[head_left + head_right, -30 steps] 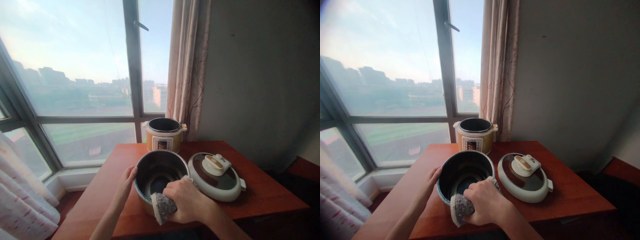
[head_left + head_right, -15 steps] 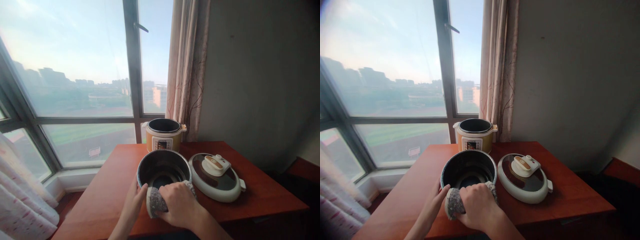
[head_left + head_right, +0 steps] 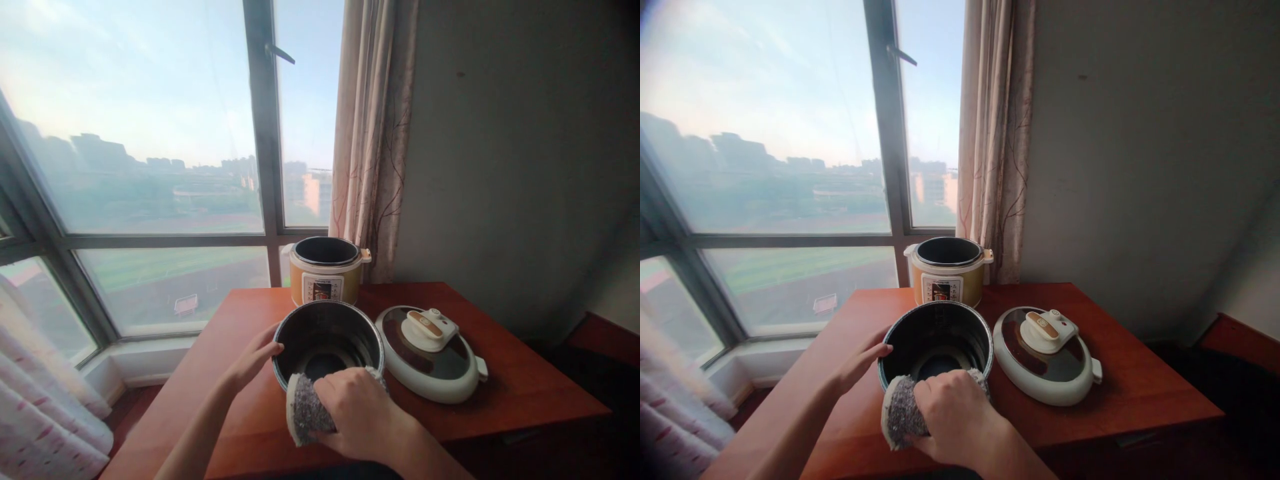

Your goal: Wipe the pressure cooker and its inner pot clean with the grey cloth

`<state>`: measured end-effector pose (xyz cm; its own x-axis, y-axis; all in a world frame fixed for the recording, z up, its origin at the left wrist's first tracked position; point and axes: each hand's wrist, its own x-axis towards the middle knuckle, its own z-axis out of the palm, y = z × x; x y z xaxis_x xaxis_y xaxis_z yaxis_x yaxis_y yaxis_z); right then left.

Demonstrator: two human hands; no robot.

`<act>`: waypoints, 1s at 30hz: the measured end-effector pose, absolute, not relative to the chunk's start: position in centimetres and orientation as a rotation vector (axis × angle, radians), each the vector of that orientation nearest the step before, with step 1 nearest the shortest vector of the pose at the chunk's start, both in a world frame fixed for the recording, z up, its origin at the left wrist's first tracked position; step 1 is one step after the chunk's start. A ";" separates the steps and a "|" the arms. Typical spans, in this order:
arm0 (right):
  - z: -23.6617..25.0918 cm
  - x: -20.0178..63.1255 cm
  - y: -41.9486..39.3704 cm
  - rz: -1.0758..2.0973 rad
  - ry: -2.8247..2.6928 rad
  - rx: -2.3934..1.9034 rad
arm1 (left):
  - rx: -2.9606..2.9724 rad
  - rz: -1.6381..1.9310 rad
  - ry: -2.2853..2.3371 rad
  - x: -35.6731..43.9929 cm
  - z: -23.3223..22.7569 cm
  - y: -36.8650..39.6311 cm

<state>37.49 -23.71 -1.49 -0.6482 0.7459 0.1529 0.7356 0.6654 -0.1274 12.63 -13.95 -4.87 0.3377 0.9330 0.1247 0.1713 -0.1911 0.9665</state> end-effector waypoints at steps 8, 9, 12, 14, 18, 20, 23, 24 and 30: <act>-1.9 39.0 -23.4 0.124 -2.669 -1.243 | 1.567 1.041 1.003 13.0 -5.4 -13.4; -1.9 38.9 -23.4 0.133 -2.657 -1.254 | 1.534 1.114 1.008 13.5 -5.7 -13.8; -2.0 38.5 -23.4 0.160 -2.629 -1.291 | 1.375 1.384 1.154 15.0 -6.7 -15.6; -1.9 38.3 -23.5 0.164 -2.622 -1.326 | 1.275 1.505 1.260 16.1 -7.6 -17.1; -1.7 38.0 -23.6 0.167 -2.610 -1.384 | 1.308 1.555 1.261 17.9 -9.2 -20.0; -1.6 37.9 -23.7 0.175 -2.609 -1.380 | 1.352 1.585 1.302 18.4 -9.6 -21.0; -1.6 38.0 -23.8 0.181 -2.616 -1.362 | 1.453 1.571 1.427 18.2 -9.5 -21.6; -1.7 38.0 -23.8 0.180 -2.616 -1.358 | 1.508 1.549 1.462 18.0 -9.3 -21.6; -2.0 37.5 -24.0 0.158 -2.605 -1.349 | 1.749 1.425 1.498 16.0 -8.1 -20.4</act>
<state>37.48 -23.98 -1.95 -0.5617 0.8169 0.1308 0.7951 0.5767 -0.1874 16.03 -20.41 -8.15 -0.1117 0.9026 0.4158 0.4607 -0.3237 0.8264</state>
